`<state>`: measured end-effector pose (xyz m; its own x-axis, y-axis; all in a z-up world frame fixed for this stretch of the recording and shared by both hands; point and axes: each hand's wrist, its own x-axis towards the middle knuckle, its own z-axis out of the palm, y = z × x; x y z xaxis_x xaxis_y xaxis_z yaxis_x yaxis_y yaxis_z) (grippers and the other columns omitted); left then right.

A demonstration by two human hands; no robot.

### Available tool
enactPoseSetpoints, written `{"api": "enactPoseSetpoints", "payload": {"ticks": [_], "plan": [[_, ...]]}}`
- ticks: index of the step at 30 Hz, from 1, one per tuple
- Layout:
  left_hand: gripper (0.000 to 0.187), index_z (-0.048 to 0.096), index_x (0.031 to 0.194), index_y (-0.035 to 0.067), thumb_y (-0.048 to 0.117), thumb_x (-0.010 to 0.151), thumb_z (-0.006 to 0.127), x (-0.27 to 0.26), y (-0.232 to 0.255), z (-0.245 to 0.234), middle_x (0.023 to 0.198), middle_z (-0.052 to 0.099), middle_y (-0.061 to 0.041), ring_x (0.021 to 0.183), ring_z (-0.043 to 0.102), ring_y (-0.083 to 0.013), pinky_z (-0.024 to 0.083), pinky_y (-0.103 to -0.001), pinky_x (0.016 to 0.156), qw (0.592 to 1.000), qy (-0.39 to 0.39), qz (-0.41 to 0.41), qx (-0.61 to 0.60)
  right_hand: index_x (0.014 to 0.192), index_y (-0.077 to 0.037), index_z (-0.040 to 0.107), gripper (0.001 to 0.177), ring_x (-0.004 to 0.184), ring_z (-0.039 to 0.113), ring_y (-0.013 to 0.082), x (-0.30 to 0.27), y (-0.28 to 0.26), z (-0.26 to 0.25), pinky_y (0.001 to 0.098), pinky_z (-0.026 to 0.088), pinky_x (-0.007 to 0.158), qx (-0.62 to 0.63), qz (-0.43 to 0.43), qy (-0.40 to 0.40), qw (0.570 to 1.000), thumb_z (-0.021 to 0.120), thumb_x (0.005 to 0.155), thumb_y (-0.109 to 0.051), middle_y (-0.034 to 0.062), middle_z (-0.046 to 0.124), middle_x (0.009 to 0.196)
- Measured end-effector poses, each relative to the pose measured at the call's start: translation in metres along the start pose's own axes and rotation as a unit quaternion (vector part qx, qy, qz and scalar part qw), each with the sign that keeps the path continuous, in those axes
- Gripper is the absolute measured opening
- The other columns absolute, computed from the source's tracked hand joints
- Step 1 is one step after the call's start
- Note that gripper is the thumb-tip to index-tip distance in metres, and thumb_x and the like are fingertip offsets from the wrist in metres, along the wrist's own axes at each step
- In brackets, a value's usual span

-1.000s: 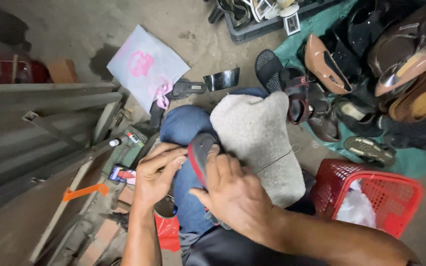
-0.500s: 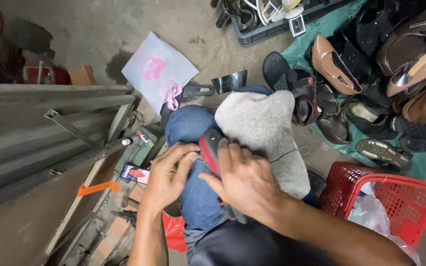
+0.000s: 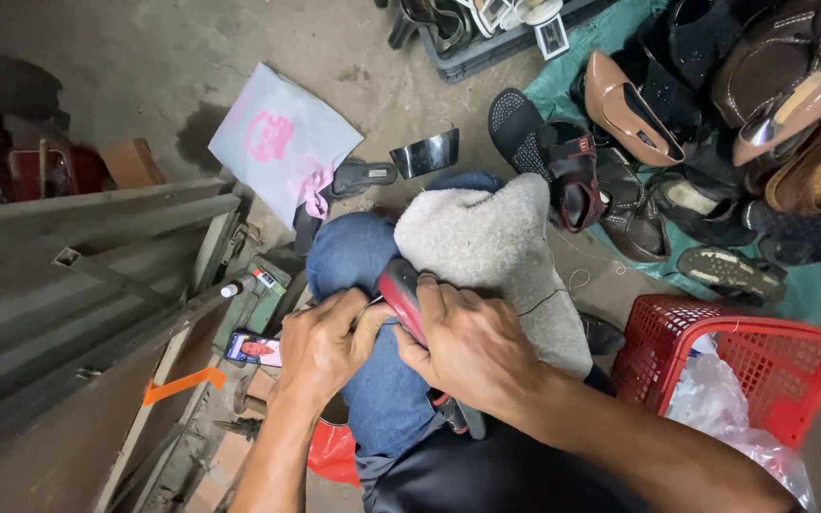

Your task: Hand-sewing the sole or upper part of a shoe using a needle and thread.

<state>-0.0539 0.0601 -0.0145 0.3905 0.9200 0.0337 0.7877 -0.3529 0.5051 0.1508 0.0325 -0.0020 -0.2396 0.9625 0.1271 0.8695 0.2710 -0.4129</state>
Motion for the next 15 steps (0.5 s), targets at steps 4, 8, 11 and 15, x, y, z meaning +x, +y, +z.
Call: {"api": "enactPoseSetpoints", "payload": {"ticks": [4, 8, 11, 15], "plan": [[0.051, 0.048, 0.062, 0.022, 0.055, 0.097, 0.064, 0.0, 0.0, 0.002, 0.049, 0.05, 0.002, 0.043, 0.06, -0.0247, 0.048, -0.032, 0.043, 1.0, 0.01, -0.005, 0.017, 0.109, 0.001, 0.069, 0.052, 0.053, 0.068, 0.0236, 0.002, 0.001, 0.003, 0.0367, 0.054, 0.045, 0.005, 0.002, -0.003, 1.0, 0.065, 0.086, -0.046, 0.0058, 0.062, 0.065], [0.054, 0.046, 0.058, 0.021, 0.054, 0.093, 0.071, 0.001, 0.007, 0.001, 0.048, 0.052, -0.003, 0.048, 0.063, -0.0282, 0.048, -0.034, 0.044, 0.999, 0.02, -0.044, 0.005, 0.109, 0.002, 0.069, 0.052, 0.053, 0.069, 0.0247, 0.002, 0.003, 0.0, 0.0386, 0.055, 0.045, 0.02, 0.004, 0.002, 1.0, 0.065, 0.086, -0.045, 0.007, 0.063, 0.065], [0.055, 0.046, 0.058, 0.02, 0.055, 0.092, 0.072, 0.001, 0.012, 0.001, 0.048, 0.052, -0.004, 0.048, 0.063, -0.029, 0.048, -0.034, 0.045, 0.998, 0.028, -0.06, 0.004, 0.109, 0.002, 0.069, 0.053, 0.054, 0.069, 0.0249, 0.0, 0.004, 0.002, 0.0395, 0.055, 0.046, 0.026, 0.004, 0.006, 1.0, 0.065, 0.086, -0.045, 0.0075, 0.064, 0.065], [0.056, 0.047, 0.057, 0.019, 0.056, 0.09, 0.073, 0.0, 0.016, 0.0, 0.047, 0.053, -0.006, 0.05, 0.064, -0.0322, 0.048, -0.037, 0.045, 0.996, 0.032, -0.081, 0.003, 0.109, 0.001, 0.069, 0.053, 0.054, 0.07, 0.024, -0.002, 0.006, 0.001, 0.0385, 0.055, 0.046, 0.027, 0.008, 0.017, 0.999, 0.063, 0.087, -0.048, 0.0069, 0.065, 0.065]]}}
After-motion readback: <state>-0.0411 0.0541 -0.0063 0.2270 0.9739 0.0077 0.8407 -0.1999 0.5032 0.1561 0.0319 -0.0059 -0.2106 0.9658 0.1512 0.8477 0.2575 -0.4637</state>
